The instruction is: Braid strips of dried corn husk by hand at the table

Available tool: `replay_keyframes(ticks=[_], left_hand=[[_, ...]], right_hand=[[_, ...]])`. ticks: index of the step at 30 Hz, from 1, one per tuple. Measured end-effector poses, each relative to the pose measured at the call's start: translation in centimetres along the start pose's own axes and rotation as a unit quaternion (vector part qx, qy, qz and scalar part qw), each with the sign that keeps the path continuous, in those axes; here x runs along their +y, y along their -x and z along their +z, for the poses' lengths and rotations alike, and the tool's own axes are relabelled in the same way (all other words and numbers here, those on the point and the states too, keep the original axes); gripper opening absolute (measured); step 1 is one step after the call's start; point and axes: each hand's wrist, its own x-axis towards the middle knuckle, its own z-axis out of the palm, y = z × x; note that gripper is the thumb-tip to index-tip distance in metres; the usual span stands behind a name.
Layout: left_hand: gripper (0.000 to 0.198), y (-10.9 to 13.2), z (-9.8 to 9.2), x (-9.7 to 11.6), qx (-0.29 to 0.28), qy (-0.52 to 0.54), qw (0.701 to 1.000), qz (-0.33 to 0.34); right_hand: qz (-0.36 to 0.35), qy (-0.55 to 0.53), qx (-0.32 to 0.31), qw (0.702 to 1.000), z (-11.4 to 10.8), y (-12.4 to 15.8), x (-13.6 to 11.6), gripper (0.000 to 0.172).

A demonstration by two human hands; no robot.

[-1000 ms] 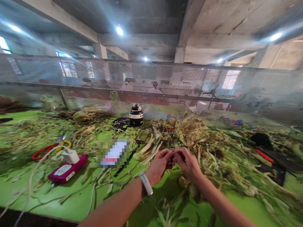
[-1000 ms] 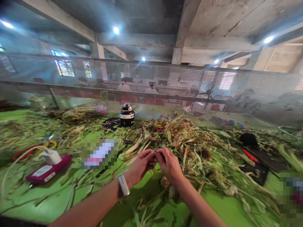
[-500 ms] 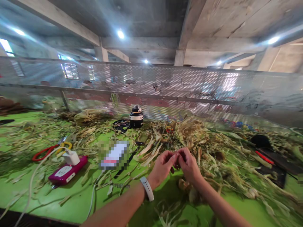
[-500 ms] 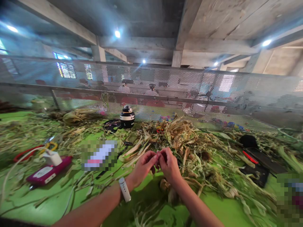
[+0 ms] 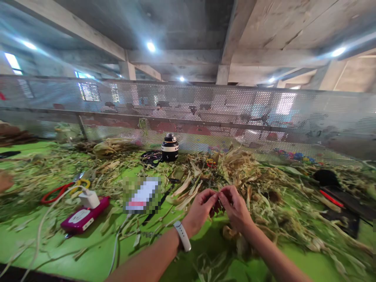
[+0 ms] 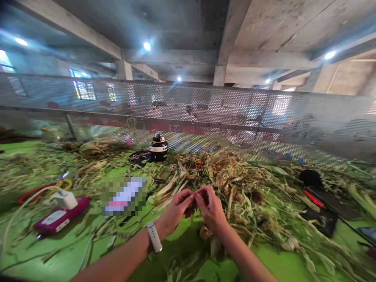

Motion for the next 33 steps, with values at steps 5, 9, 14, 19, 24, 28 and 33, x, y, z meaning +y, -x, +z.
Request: replay_keyframes(ticks=[5,9,14,19,24,28,33], left_hand=[[0.031,-0.1,-0.1,-0.1,0.004,0.011,1.000,-0.005],[0.030,-0.3,-0.4,-0.1,0.001,-0.017,1.000,0.004],[0.028,-0.5,-0.7,0.2,0.024,-0.032,0.999,-0.005],[0.030,-1.2,-1.8,1.3,0.069,-0.021,0.997,0.028],[0.032,-2.2,-3.1,2.2,0.137,0.020,0.988,0.073],[0.029,-2.6,-3.7,2.1,0.165,0.040,0.981,0.097],[0.030,-2.6,-3.8,2.1,0.170,0.027,0.981,0.087]], right_hand=[[-0.036,0.073,-0.014,0.997,-0.2,0.1,0.0,0.016],[-0.024,0.133,-0.021,0.991,-0.5,-0.1,0.3,0.016],[-0.005,0.148,-0.032,0.988,-0.7,-0.6,0.2,0.028],[-0.006,0.133,-0.077,0.988,-1.6,-1.2,0.1,0.036],[0.044,0.080,-0.005,0.996,-3.5,-1.8,0.4,0.031],[0.099,0.063,0.064,0.991,-4.1,-2.0,1.0,0.034],[0.026,0.118,0.020,0.992,-3.4,-2.0,1.5,0.022]])
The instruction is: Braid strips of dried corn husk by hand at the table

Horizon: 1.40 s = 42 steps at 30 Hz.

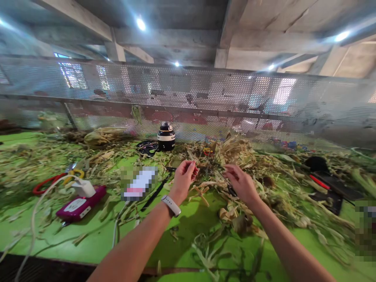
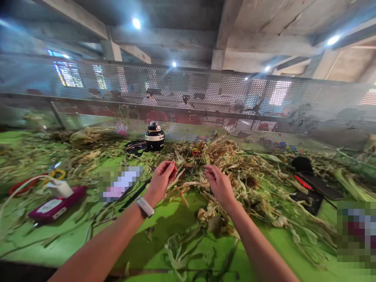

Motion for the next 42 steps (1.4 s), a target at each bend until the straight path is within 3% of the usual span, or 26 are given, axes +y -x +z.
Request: replay_keyframes(ticks=[5,11,17,21,25,28,33,38,42], left_hand=[[0.028,0.3,0.1,0.4,-0.059,-0.048,0.997,-0.005],[0.026,0.5,0.0,0.5,-0.141,-0.109,0.983,-0.032],[0.027,0.2,-0.6,1.2,-0.210,-0.139,0.966,-0.054],[0.027,0.4,-0.6,1.4,-0.273,-0.168,0.946,-0.049],[0.026,0.6,-0.3,0.5,-0.260,-0.242,0.934,0.034],[0.026,0.5,-0.3,-0.5,-0.247,-0.249,0.935,0.054],[0.028,0.7,0.0,-1.2,-0.268,-0.214,0.939,-0.013],[0.037,1.2,0.3,-0.8,-0.229,-0.162,0.954,-0.102],[0.037,1.2,0.2,-0.8,-0.221,-0.161,0.956,-0.108]], right_hand=[[-0.054,0.083,-0.124,0.987,1.9,1.2,-1.2,0.019],[0.016,0.118,-0.201,0.972,4.7,2.1,-2.7,0.013],[0.003,-0.044,-0.160,0.986,3.0,0.7,-0.9,0.007],[0.075,-0.107,-0.174,0.976,1.3,0.2,0.4,0.017],[0.090,-0.134,-0.135,0.978,0.7,-0.1,0.4,0.021],[0.086,-0.133,-0.117,0.980,0.6,0.0,-0.1,0.020],[0.062,-0.121,-0.134,0.982,0.8,0.3,-0.8,0.016],[0.053,-0.120,-0.128,0.983,1.2,0.5,-0.8,0.015],[0.032,-0.097,-0.127,0.987,1.0,0.5,-0.8,0.014]])
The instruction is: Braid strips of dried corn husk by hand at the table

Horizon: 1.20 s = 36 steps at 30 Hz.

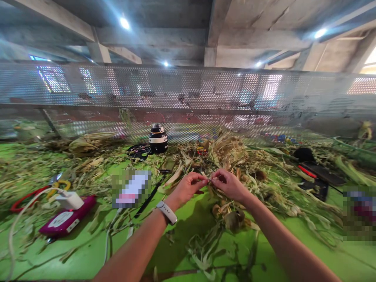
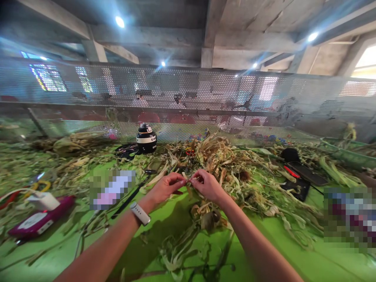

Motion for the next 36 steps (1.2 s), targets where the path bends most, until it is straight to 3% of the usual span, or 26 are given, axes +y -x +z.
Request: replay_keyframes(ticks=[8,14,23,36], left_hand=[[0.029,-0.3,-0.1,-0.2,-0.064,0.007,0.997,0.038],[0.035,-0.3,0.1,-0.7,-0.084,0.051,0.995,0.024],[0.032,-0.3,0.4,-0.4,-0.036,0.039,0.996,0.069],[0.032,-0.3,0.8,-0.6,0.005,0.099,0.993,0.069]], right_hand=[[-0.003,0.014,-0.015,1.000,-0.4,0.2,-0.2,0.010],[-0.002,-0.014,-0.021,1.000,-0.4,0.2,-0.2,0.009],[0.022,-0.109,0.033,0.993,0.5,0.0,0.3,0.015],[0.004,-0.074,0.115,0.991,1.4,0.4,-0.2,0.017]])
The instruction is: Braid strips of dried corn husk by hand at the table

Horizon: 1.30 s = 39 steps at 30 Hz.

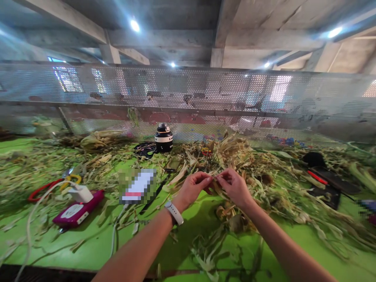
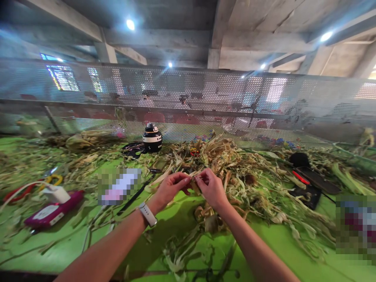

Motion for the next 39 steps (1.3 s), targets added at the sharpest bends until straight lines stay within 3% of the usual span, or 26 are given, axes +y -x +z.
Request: replay_keyframes(ticks=[6,13,29,35,39], left_hand=[[0.033,0.1,0.2,0.1,0.038,0.013,0.999,0.004],[0.032,0.2,0.1,0.4,-0.005,-0.005,1.000,0.005],[0.035,0.4,0.4,0.8,0.000,-0.021,1.000,0.006],[0.033,0.4,0.3,0.3,0.004,-0.001,1.000,0.016],[0.030,0.4,0.0,-0.1,0.006,-0.004,1.000,0.029]], right_hand=[[-0.006,0.007,0.004,1.000,0.1,-0.1,0.3,0.020],[-0.015,0.022,0.011,1.000,0.3,0.4,-0.7,0.018],[-0.039,0.071,0.026,0.996,0.4,0.8,-1.6,0.019],[-0.029,0.005,0.011,0.999,0.4,0.7,-1.5,0.019],[-0.094,0.070,-0.004,0.993,0.2,0.5,-1.3,0.017]])
